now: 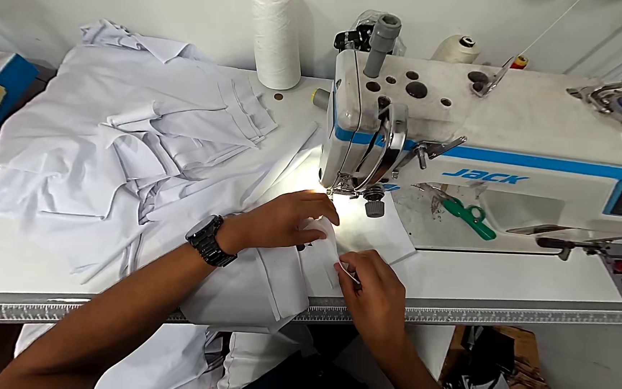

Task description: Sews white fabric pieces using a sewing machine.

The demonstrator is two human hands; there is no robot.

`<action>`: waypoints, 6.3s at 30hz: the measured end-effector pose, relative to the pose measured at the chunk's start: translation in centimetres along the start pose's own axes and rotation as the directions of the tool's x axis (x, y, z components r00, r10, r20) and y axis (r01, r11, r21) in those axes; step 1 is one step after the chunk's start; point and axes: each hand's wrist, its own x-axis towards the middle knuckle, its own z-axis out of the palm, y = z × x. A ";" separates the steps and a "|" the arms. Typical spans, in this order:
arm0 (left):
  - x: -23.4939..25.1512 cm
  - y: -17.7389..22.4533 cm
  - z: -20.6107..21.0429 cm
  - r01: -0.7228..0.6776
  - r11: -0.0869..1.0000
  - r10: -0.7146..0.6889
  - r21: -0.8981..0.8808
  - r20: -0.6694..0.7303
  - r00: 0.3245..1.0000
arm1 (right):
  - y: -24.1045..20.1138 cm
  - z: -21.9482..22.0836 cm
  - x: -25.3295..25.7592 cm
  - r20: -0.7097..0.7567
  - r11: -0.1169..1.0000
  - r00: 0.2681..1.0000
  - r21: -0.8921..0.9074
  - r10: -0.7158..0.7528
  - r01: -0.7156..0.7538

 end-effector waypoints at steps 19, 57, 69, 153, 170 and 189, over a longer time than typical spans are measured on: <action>-1.7 0.0 -0.2 -0.149 0.942 0.143 0.300 0.043 0.989 | 0.8 -0.7 -0.2 0.096 0.986 0.983 0.061 -0.158 0.153; 2.5 -2.3 -4.2 0.007 0.956 -0.021 0.294 0.046 0.999 | -1.2 1.3 2.2 0.231 0.958 0.973 -0.284 0.026 0.042; 2.5 -1.8 -4.0 0.027 0.946 -0.047 0.322 0.055 0.997 | -1.9 1.4 3.1 0.257 0.959 0.964 -0.284 0.065 0.011; -2.8 2.7 1.3 0.165 0.747 -0.144 0.644 -0.086 0.986 | -2.3 0.8 4.5 0.258 0.963 0.952 -0.166 -0.168 0.214; -2.1 -1.7 0.0 0.072 0.860 -0.153 0.505 0.120 0.981 | 2.6 0.7 4.6 0.346 0.979 0.930 -0.110 -0.122 0.169; -1.7 -1.7 -0.3 0.081 0.845 -0.187 0.529 0.150 0.971 | 0.3 0.4 4.3 0.308 0.974 0.951 -0.219 0.013 0.058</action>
